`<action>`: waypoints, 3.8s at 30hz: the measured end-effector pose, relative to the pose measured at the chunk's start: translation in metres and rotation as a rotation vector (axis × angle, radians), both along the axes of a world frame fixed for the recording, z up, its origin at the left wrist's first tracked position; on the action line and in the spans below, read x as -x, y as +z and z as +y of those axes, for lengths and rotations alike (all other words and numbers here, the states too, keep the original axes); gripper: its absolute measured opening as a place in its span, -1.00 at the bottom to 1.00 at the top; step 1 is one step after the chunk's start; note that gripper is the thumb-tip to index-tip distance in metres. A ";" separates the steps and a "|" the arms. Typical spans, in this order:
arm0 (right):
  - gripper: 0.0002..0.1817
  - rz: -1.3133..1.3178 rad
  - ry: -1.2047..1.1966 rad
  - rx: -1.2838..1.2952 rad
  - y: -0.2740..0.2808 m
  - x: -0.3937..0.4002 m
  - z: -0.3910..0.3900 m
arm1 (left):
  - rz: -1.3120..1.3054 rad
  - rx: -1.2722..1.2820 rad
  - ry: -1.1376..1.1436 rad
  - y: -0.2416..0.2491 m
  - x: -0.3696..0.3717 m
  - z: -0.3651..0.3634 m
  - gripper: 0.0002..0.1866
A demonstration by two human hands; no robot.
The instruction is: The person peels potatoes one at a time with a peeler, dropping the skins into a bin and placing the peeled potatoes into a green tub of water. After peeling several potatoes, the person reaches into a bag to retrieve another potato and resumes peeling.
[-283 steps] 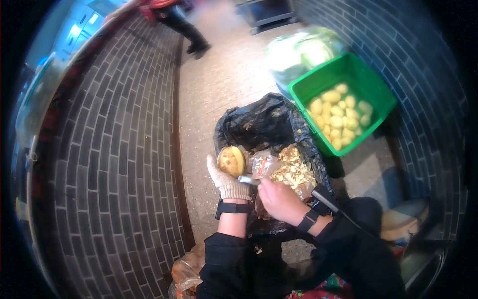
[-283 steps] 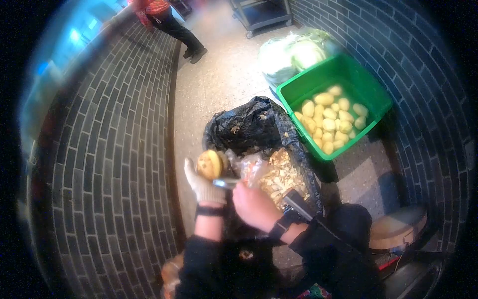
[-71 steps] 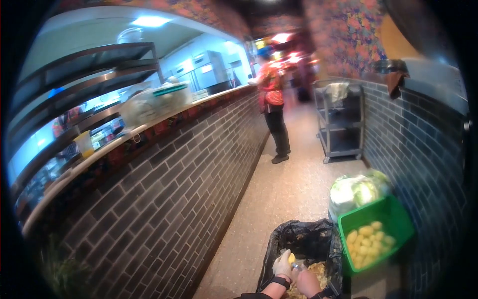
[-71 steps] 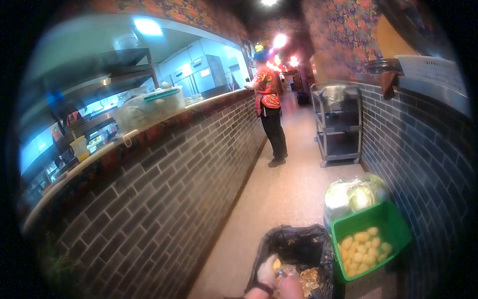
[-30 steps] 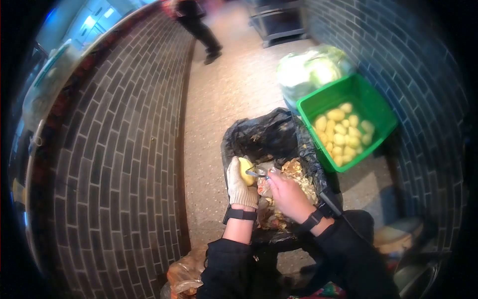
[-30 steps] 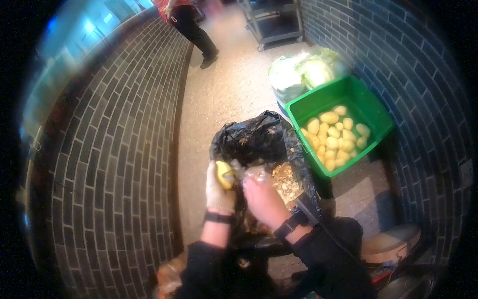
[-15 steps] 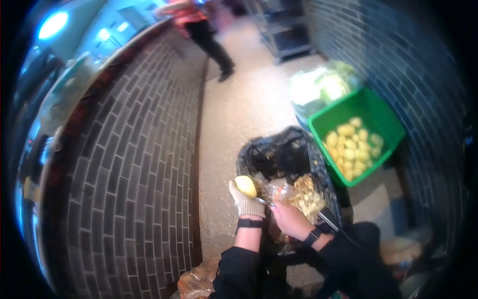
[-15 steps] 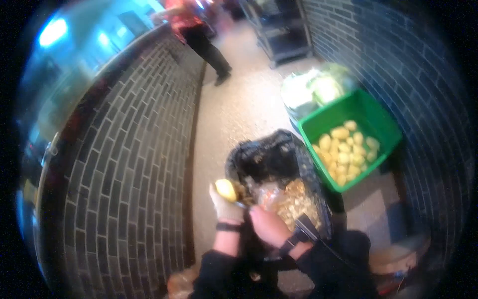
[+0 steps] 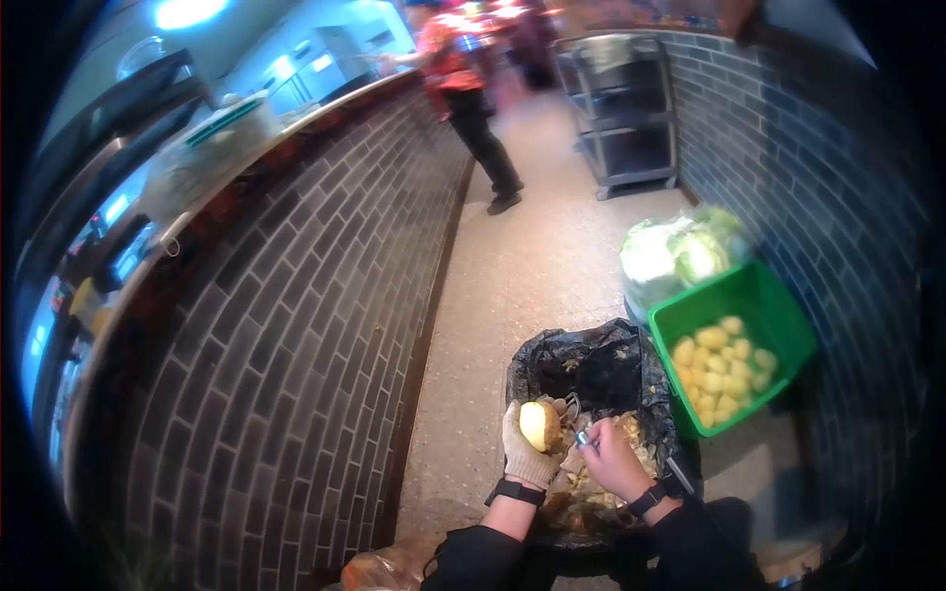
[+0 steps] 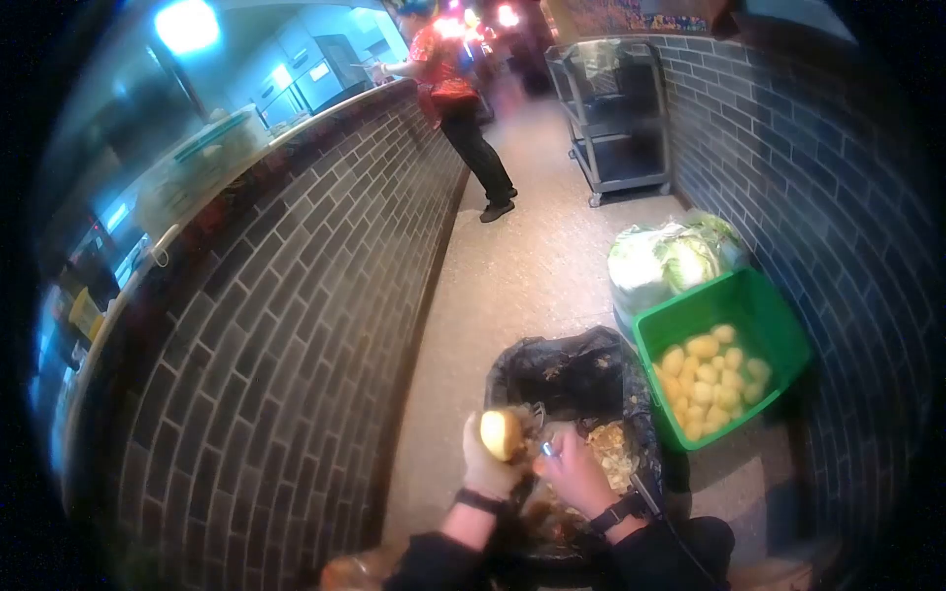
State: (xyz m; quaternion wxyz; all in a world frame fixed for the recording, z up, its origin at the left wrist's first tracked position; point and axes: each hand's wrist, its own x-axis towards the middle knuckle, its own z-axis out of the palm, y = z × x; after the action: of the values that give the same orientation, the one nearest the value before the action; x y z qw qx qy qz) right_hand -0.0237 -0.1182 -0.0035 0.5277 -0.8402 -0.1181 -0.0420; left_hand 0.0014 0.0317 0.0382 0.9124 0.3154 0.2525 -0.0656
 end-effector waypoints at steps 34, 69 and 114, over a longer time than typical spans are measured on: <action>-0.72 -0.220 1.237 -1.732 0.202 0.080 -0.003 | -0.025 -0.006 0.157 -0.006 -0.002 0.019 -0.34; -0.89 0.110 0.815 -0.958 0.172 0.040 -0.023 | 0.011 0.106 0.128 -0.016 -0.003 0.022 -0.33; -0.64 0.026 0.121 0.027 0.032 -0.011 -0.025 | -0.176 -0.253 -0.050 -0.029 -0.015 0.007 -0.67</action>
State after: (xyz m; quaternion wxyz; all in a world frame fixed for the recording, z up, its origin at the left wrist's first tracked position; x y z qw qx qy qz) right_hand -0.0130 -0.1434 0.0284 0.5194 -0.8390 -0.1623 0.0022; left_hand 0.0167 0.0389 0.0092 0.8821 0.4386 0.1698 -0.0281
